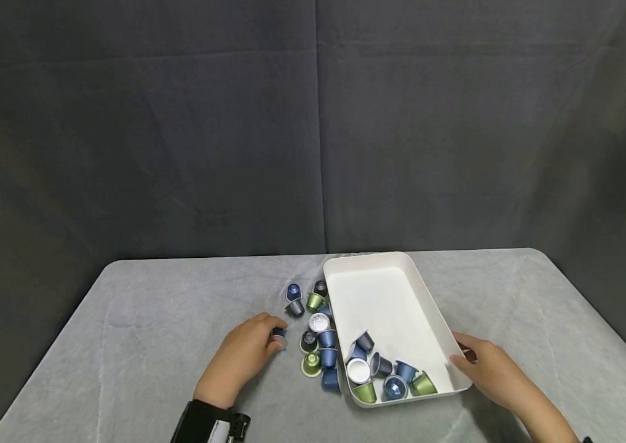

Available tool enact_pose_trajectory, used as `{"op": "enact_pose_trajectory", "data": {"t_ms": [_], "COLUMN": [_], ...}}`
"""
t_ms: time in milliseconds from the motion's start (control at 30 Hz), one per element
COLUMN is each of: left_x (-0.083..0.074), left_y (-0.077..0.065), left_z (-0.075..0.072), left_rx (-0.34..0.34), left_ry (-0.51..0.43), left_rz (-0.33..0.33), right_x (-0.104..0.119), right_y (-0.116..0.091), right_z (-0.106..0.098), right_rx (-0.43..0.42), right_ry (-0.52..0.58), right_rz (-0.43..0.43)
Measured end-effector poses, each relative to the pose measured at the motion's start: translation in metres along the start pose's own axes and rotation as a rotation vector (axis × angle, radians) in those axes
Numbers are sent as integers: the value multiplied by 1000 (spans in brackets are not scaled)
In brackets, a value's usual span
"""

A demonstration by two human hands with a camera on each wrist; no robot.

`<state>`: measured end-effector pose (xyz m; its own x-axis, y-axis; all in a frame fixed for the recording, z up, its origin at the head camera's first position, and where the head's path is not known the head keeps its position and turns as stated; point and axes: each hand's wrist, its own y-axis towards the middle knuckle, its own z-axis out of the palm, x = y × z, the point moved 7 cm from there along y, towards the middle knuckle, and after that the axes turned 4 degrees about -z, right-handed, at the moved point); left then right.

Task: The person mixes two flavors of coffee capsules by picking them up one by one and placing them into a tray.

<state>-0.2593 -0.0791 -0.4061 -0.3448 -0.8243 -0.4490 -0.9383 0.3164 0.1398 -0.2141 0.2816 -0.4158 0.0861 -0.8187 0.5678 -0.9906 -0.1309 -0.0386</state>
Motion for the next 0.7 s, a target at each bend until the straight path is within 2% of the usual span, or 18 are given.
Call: {"op": "enact_pose_trajectory", "data": {"t_ms": [500,700], "left_x": [-5,-6], "left_y": [0,0], "left_z": [-6,-6], "left_rx": [-43,-3], "left_ry": [19,27], "left_rz": [21,-19], "right_x": [-1,0], "right_y": [0,1], "right_z": [-1,1], "right_rx": [5,11], "right_ry": [-4,8], "right_rz": [11,20]}}
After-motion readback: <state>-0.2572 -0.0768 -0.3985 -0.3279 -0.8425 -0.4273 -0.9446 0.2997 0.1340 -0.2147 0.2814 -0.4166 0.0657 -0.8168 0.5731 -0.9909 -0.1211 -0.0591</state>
